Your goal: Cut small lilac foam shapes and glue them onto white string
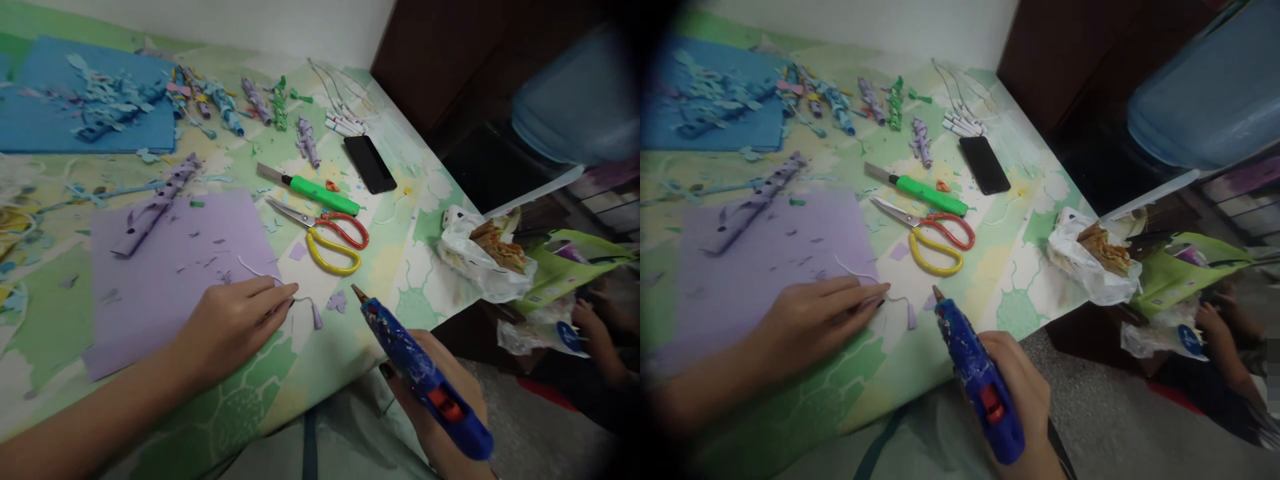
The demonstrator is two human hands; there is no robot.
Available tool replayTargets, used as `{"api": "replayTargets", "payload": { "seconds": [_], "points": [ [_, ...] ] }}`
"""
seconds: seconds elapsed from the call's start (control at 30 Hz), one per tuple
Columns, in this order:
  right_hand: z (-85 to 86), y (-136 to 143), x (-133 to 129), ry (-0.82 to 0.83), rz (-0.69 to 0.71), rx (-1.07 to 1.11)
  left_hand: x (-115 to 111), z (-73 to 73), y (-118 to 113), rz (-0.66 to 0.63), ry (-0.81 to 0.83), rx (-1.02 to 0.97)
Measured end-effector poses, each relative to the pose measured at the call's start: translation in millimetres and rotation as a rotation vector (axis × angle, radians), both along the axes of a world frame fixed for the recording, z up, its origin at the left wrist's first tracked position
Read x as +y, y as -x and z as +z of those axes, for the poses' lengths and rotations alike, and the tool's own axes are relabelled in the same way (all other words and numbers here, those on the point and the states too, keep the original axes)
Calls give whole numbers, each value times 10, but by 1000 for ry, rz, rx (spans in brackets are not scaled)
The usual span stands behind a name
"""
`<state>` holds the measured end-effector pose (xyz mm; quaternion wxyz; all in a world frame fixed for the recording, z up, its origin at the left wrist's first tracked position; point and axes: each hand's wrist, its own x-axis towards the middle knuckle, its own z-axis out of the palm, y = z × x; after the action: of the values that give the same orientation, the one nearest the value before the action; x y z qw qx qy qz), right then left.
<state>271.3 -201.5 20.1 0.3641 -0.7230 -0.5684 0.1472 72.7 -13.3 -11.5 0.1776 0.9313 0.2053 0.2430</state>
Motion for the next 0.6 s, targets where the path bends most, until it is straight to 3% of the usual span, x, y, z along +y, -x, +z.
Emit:
{"api": "replayTargets", "payload": {
  "seconds": [0.2, 0.4, 0.6],
  "points": [
    [-69, -182, 39, -17, -328, -117, -50, 37, -313, -28, 160, 117],
    [-281, -594, 184, 196, -414, -237, -40, 62, -607, -61, 263, 285],
    [-324, -580, 277, 84, -425, -418, -50, 84, -655, -52, 335, 256]
  ]
}}
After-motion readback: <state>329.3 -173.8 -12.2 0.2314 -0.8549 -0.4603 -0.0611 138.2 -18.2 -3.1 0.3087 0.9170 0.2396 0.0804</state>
